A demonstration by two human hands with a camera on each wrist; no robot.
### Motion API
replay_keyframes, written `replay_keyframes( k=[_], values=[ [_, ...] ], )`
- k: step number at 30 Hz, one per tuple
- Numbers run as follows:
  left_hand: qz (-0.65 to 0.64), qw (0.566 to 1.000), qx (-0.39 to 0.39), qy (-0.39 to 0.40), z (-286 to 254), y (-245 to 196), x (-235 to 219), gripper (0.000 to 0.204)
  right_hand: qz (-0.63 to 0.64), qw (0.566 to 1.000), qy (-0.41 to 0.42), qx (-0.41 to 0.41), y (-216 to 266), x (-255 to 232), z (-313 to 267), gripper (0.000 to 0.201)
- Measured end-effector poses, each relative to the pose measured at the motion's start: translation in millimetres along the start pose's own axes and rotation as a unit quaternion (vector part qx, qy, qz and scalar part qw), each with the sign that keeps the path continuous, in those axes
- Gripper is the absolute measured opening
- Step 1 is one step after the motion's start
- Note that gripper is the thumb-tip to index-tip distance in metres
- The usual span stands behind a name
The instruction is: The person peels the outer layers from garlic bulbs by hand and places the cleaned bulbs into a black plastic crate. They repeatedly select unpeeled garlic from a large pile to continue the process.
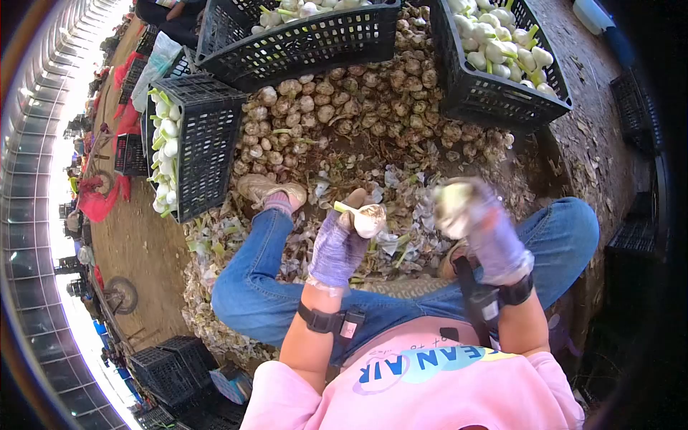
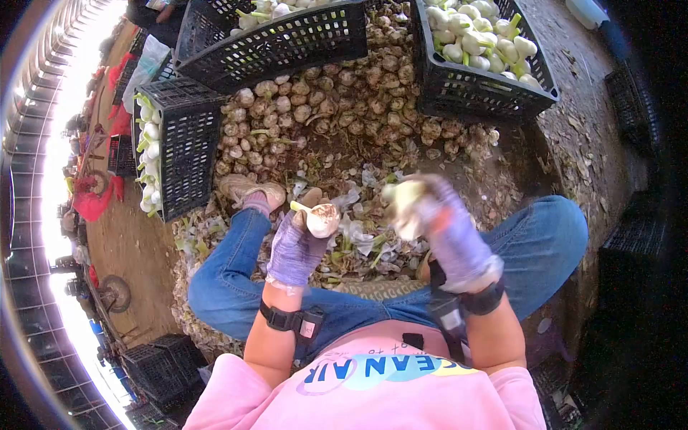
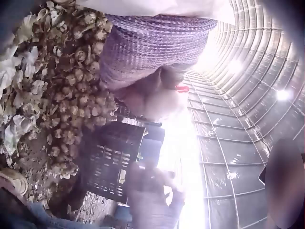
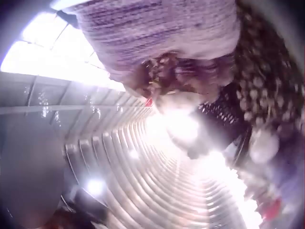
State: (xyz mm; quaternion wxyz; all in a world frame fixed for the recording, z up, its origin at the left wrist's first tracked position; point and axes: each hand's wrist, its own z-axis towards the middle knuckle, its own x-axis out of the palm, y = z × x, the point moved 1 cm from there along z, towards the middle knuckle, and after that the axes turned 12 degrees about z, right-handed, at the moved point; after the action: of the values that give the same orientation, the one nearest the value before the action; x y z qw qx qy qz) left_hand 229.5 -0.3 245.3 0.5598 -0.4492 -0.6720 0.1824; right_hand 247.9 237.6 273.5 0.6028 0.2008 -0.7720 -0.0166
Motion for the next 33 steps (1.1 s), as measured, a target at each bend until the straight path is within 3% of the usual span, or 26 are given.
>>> replay_keyframes(
  k=[1,2,3,5,6,8,11,13,14,17,18,19,21,23,24,25,27,30,32,33],
  values=[
    [0.009,1.0,0.001,-0.01,2.1,1.1,1.5,0.054,-0.254,0.966,0.046,-0.004,-7.4,10.3,7.2,0.051],
    [0.057,0.998,0.005,-0.015,3.2,0.7,5.1,0.055,-0.389,0.921,0.02,-0.017,-15.8,13.0,4.5,0.047],
    [0.054,0.998,0.001,-0.017,5.4,-1.8,8.6,0.055,-0.611,0.769,0.134,-0.129,-12.4,12.0,16.1,0.044],
    [0.146,0.989,-0.029,0.013,8.3,-6.9,12.7,0.059,-0.381,0.925,0.014,0.002,-25.5,16.8,20.7,0.04],
    [0.197,0.979,-0.043,0.019,8.6,-9.7,12.4,0.057,-0.379,0.925,0.008,0.008,-27.1,19.4,23.5,0.04],
    [0.252,0.966,-0.051,0.03,10.8,-17.7,21.2,0.056,-0.254,0.96,-0.046,0.106,-28.5,20.6,31.2,0.036],
    [0.321,0.944,-0.045,0.059,20.1,-17.9,20.2,0.052,-0.274,0.951,-0.059,0.133,-36.7,5.0,41.1,0.035],
    [0.285,0.956,-0.066,0.015,23.7,-14.6,10.2,0.05,-0.273,0.952,-0.045,0.135,-35.5,-0.4,44.1,0.037],
    [0.248,0.965,-0.08,0.013,25.5,-12.7,4.4,0.042,-0.262,0.956,-0.024,0.128,-36.7,-7.2,44.8,0.039],
    [0.253,0.962,-0.1,0.024,29.5,-11.7,-1.0,0.042,-0.289,0.954,0.001,0.076,-36.1,0.3,48.7,0.039],
    [0.252,0.962,-0.103,0.021,29.5,-10.0,-2.5,0.042,-0.425,0.901,0.081,0.012,-33.8,1.0,53.9,0.037],
    [0.239,0.965,-0.109,0.012,29.8,-6.7,-3.6,0.044,-0.548,0.819,0.16,-0.054,-32.7,2.5,56.5,0.035],
    [0.214,0.97,-0.118,-0.006,33.1,1.6,-4.7,0.048,-0.528,0.839,0.131,-0.026,-34.9,5.6,57.7,0.026],
    [0.142,0.978,-0.143,-0.048,38.9,13.2,-9.7,0.048,-0.564,0.807,0.168,-0.043,-38.2,-0.2,60.0,0.019],
    [0.064,0.981,-0.142,-0.114,44.0,19.9,-18.3,0.047,-0.504,0.841,0.197,-0.018,-45.4,4.4,60.8,0.014],
    [-0.014,0.974,-0.138,-0.18,49.0,24.0,-26.5,0.045,-0.481,0.848,0.221,0.04,-55.3,-6.8,55.7,0.013],
    [-0.205,0.958,-0.137,-0.145,68.2,20.5,-35.4,0.036,-0.517,0.821,0.214,0.111,-63.8,-11.3,50.0,0.014],
    [-0.176,0.954,-0.119,-0.214,99.9,14.7,-46.4,0.031,-0.554,0.803,0.186,0.121,-67.8,-24.9,55.5,0.019],
    [-0.028,0.929,-0.088,-0.357,126.7,22.0,-84.2,0.028,-0.576,0.791,0.16,0.126,-67.4,-31.1,61.4,0.021],
    [0.046,0.916,-0.081,-0.39,142.2,22.2,-100.0,0.029,-0.6,0.778,0.129,0.13,-66.1,-35.4,64.8,0.023]
  ],
)
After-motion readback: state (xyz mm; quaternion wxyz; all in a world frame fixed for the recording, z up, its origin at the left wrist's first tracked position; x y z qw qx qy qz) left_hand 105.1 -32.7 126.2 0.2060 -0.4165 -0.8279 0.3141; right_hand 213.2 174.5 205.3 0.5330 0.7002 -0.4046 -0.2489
